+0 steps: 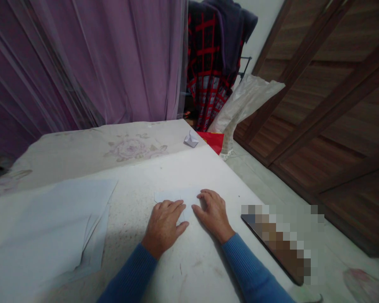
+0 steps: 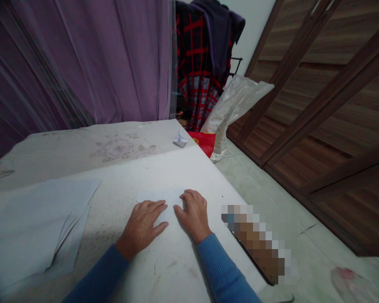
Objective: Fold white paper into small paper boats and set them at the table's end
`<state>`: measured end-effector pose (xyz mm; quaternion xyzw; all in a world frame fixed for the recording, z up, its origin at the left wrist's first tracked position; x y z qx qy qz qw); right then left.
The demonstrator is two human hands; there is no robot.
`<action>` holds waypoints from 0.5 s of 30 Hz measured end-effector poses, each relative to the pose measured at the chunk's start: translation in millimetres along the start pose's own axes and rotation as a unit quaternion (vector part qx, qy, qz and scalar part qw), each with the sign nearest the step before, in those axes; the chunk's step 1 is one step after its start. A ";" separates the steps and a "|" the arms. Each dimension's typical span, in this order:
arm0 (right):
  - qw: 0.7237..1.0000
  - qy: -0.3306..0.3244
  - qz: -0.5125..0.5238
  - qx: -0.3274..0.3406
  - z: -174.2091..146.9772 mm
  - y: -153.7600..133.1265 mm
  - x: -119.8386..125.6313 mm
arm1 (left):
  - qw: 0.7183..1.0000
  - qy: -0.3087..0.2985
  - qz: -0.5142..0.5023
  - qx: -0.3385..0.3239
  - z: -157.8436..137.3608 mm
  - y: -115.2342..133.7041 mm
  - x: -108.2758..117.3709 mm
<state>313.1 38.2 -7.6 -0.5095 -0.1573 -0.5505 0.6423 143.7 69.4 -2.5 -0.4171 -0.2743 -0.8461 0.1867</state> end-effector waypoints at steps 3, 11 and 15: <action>1.000 0.006 0.000 -0.013 3.2 6.3 -0.4 | 1.000 0.003 0.000 -0.001 0.0 -0.1 0.1; 0.999 0.020 -0.020 -0.037 14.1 14.2 -0.1 | 1.000 0.000 0.003 -0.007 1.4 0.1 0.9; 0.998 0.032 -0.015 -0.046 17.6 17.3 -0.1 | 1.000 0.001 0.004 -0.007 2.2 0.4 1.4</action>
Point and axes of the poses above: each hand's wrist, its own z-axis towards the middle knuckle, its own x-axis out of the back of the hand, y = z × x, the point moved 6 cm from there along z, towards the middle knuckle, and after that the axes turned 9 degrees about y, right-handed, at the moved point
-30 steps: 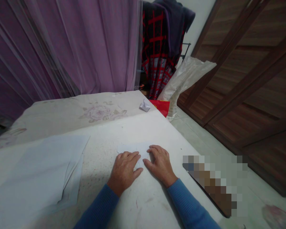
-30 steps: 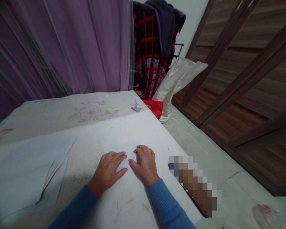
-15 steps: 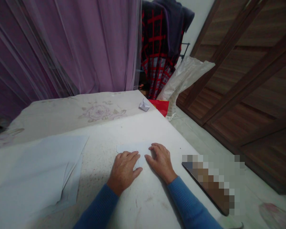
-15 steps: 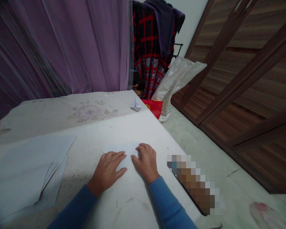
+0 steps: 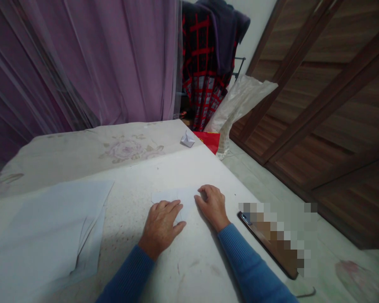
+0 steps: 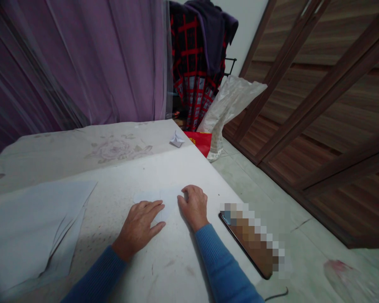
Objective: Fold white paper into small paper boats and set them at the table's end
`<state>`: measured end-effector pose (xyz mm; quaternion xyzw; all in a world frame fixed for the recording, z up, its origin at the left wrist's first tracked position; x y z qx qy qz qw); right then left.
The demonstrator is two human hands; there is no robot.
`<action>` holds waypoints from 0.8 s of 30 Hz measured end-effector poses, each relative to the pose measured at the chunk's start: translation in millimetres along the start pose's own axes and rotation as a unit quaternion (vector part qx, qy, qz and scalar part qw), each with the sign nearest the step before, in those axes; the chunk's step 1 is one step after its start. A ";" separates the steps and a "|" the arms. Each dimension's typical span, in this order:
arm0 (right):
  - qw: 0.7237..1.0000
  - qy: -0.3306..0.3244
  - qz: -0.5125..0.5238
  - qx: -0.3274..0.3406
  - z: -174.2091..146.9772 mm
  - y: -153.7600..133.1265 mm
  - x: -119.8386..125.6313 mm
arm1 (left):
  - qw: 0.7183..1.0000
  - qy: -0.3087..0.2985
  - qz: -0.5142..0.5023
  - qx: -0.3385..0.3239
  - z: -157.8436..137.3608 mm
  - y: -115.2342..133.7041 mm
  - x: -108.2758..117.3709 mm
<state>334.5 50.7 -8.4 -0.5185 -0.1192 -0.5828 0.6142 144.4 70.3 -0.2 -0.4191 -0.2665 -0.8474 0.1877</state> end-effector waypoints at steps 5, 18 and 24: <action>1.000 0.009 0.002 -0.009 2.4 2.3 -1.1 | 1.000 0.008 -0.003 -0.010 -0.2 0.4 0.7; 0.999 0.026 -0.009 -0.020 9.4 5.4 -1.4 | 1.000 -0.006 0.002 0.000 -0.3 -1.1 -1.2; 0.996 -0.004 0.015 0.091 -4.7 -15.2 0.0 | 1.000 -0.021 0.014 0.009 -0.7 -1.9 -2.7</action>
Point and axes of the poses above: each hand's wrist, its own z-axis towards the middle knuckle, its own x-axis out of the back of the hand, y = z × x, the point moved 6 cm from there along z, towards the middle knuckle, and after that the axes turned 9 degrees about y, right-handed, at the moved point
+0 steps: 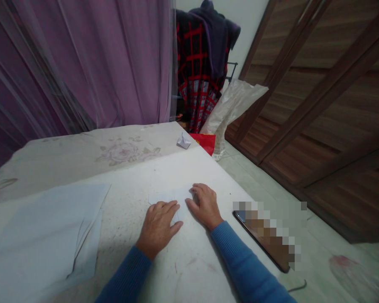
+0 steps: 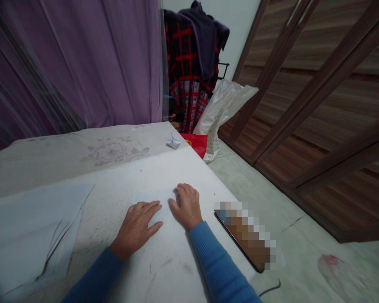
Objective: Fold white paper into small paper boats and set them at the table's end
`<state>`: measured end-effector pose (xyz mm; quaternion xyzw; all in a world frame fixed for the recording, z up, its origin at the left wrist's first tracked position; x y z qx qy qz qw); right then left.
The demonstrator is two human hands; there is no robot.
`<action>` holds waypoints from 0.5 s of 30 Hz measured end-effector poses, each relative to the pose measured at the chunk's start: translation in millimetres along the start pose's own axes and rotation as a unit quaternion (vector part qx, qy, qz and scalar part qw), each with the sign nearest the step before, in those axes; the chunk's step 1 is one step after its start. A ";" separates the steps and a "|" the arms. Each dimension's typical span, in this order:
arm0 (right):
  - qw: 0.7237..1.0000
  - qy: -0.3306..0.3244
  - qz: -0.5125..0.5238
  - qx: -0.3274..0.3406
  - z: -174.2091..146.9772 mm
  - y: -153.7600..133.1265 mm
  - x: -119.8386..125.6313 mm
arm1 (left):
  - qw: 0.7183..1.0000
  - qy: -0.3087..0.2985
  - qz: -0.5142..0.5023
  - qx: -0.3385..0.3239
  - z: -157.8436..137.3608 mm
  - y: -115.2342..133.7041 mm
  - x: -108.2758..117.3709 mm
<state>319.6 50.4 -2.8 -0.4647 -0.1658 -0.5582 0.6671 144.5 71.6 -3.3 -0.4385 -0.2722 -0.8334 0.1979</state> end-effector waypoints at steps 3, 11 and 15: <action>0.997 -0.061 -0.009 0.046 -10.3 -12.2 -2.8 | 1.000 0.006 0.001 -0.004 0.0 0.8 0.8; 0.991 -0.115 -0.072 -0.009 -11.5 -6.5 -8.5 | 1.000 0.012 -0.002 -0.011 0.1 0.6 0.5; 0.989 -0.092 -0.102 -0.061 -7.4 5.6 -8.8 | 1.000 0.014 -0.006 -0.016 -0.1 0.4 0.7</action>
Point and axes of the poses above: each hand's wrist, its own z-axis towards the middle knuckle, its own x-axis out of the back of the hand, y = z × x, the point moved 6 cm from there along z, towards the middle knuckle, and after that the axes turned 9 degrees about y, right-handed, at the moved point
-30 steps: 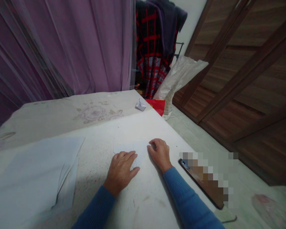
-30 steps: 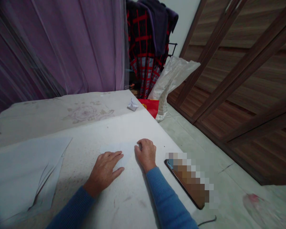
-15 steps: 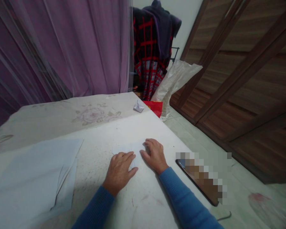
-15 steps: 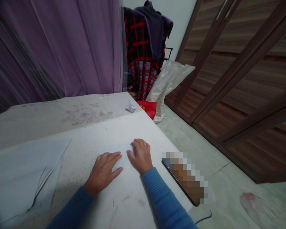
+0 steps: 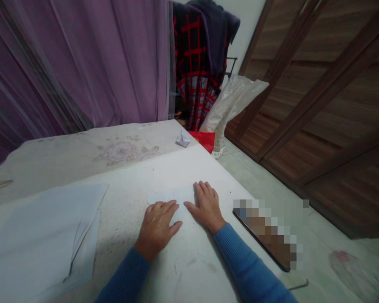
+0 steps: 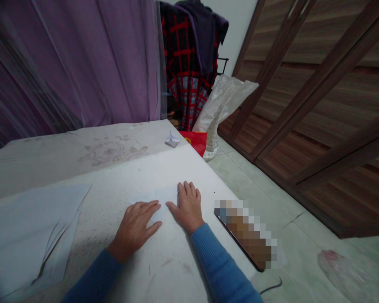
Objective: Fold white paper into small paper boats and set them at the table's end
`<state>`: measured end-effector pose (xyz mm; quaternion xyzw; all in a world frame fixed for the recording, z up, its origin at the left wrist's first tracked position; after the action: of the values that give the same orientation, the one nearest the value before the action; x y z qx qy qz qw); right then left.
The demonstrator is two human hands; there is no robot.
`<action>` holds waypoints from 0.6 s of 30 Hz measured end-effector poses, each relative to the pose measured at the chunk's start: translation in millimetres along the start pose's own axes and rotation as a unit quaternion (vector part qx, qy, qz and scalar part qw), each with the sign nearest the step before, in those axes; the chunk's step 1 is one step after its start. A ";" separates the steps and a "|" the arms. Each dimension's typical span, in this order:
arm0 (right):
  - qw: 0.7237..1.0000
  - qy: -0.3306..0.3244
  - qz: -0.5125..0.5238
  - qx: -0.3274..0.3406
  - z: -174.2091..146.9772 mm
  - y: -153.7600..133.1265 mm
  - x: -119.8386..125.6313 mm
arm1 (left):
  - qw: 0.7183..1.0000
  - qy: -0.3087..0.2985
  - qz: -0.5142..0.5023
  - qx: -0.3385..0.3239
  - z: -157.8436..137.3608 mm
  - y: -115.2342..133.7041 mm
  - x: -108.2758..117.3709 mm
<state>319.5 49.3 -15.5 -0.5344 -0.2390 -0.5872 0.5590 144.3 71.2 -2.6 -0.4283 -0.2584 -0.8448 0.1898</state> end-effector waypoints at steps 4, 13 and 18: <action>0.999 0.032 -0.009 -0.027 4.0 9.0 -0.2 | 1.000 0.003 0.002 -0.008 0.1 0.3 0.7; 0.992 0.110 0.024 -0.064 15.2 21.6 1.3 | 1.000 -0.024 0.004 0.014 1.1 -0.4 -1.4; 0.982 0.160 0.085 -0.055 13.4 24.3 7.9 | 1.000 -0.001 0.008 0.011 0.6 1.2 -0.1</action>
<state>348.1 51.6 -11.9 -0.4820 -0.0670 -0.6276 0.6077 145.3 70.6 -2.1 -0.4289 -0.2645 -0.8401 0.2009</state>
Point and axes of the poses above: each hand's wrist, its own z-axis towards the middle knuckle, its own x-axis out of the back of the hand, y = z × x, the point moved 6 cm from there along z, towards the middle knuckle, and after that the axes turned 9 degrees about y, right-handed, at the moved point
